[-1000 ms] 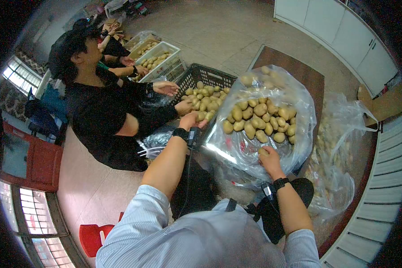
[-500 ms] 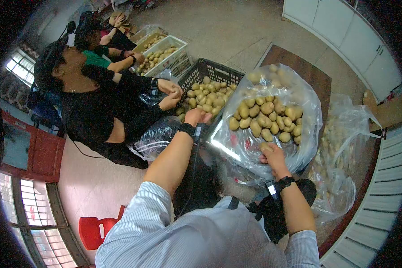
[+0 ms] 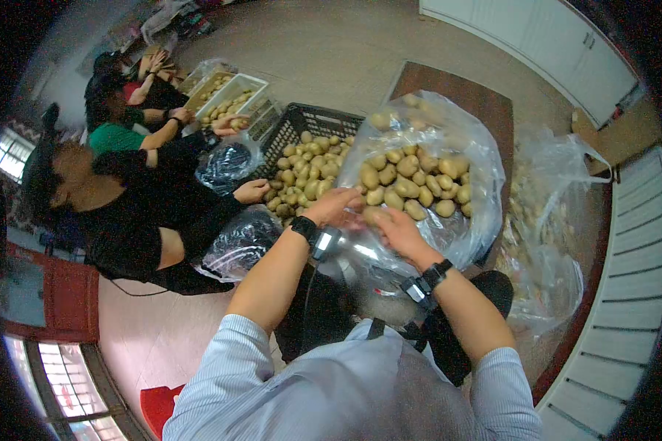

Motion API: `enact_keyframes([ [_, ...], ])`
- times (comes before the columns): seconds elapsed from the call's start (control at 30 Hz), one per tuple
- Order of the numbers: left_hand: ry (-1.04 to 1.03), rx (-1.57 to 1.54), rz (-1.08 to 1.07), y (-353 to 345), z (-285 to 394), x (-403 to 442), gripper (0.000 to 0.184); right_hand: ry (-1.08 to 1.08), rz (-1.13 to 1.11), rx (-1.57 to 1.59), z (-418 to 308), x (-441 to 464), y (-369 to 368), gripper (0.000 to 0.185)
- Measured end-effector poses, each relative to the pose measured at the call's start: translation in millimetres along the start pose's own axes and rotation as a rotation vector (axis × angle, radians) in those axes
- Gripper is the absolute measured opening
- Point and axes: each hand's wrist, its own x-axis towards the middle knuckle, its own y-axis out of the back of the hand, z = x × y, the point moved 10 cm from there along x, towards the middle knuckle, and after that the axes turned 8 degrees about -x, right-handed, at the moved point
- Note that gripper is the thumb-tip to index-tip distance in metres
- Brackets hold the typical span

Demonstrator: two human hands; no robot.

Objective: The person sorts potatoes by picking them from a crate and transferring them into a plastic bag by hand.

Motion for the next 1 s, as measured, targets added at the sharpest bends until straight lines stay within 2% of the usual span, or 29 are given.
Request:
enact_keyframes([
  [0.07,0.047,0.047,-0.194,-36,4,-20,0.050,0.048,-0.035,0.012,-6,5,-8,0.033],
  [0.13,0.015,0.130,-0.178,-43,5,-19,0.047,0.193,-0.002,-0.082,-13,12,-9,0.032],
  [0.17,-0.027,0.209,-0.145,-43,9,-18,0.045,0.189,0.011,-0.082,-13,13,-7,0.032],
  [0.2,-0.021,0.213,-0.156,-41,7,-16,0.045,0.208,0.005,-0.051,-15,13,-7,0.033],
  [0.3,0.019,0.091,-0.203,-34,1,-7,0.030,0.211,0.062,-0.021,-14,8,1,0.033],
  [0.33,-0.020,0.035,-0.108,-21,-1,4,0.025,0.164,0.080,-0.084,-9,4,4,0.033],
  [0.37,-0.031,0.057,-0.103,-3,-7,24,0.025,0.113,0.099,-0.144,-3,0,8,0.033],
  [0.4,-0.058,-0.026,0.059,0,3,9,0.024,0.120,0.198,-0.213,8,0,19,0.034],
  [0.43,-0.096,-0.075,0.050,-2,12,1,0.029,0.113,0.219,-0.213,22,0,26,0.034],
  [0.57,-0.247,-0.201,0.176,58,13,28,0.024,0.107,0.308,-0.124,39,-21,44,0.041],
  [0.63,-0.530,0.588,0.141,88,29,43,0.023,0.093,0.528,-0.346,50,-35,71,0.039],
  [0.67,-0.699,0.924,0.202,103,35,45,0.023,0.091,0.530,-0.343,59,-36,78,0.039],
  [0.73,-0.667,1.039,0.237,108,39,42,0.025,0.126,0.703,-0.434,65,-52,103,0.043],
  [0.77,-0.498,0.552,0.365,137,34,43,0.026,0.126,0.703,-0.431,68,-58,111,0.043],
  [0.83,-0.316,0.067,0.471,154,23,32,0.027,0.172,1.049,-0.859,35,-97,132,0.051],
  [0.87,-0.316,0.816,0.503,140,44,23,0.030,0.170,1.050,-0.857,33,-101,135,0.051],
  [0.9,-0.285,1.567,0.487,123,51,20,0.035,0.107,1.155,-0.854,33,-112,144,0.053],
  [0.93,-0.307,1.813,0.481,110,49,17,0.031,0.040,1.260,-0.848,35,-123,151,0.056],
  [1.0,-0.335,1.865,0.517,95,48,17,0.026,-0.013,1.353,-0.796,46,-131,168,0.056],
])
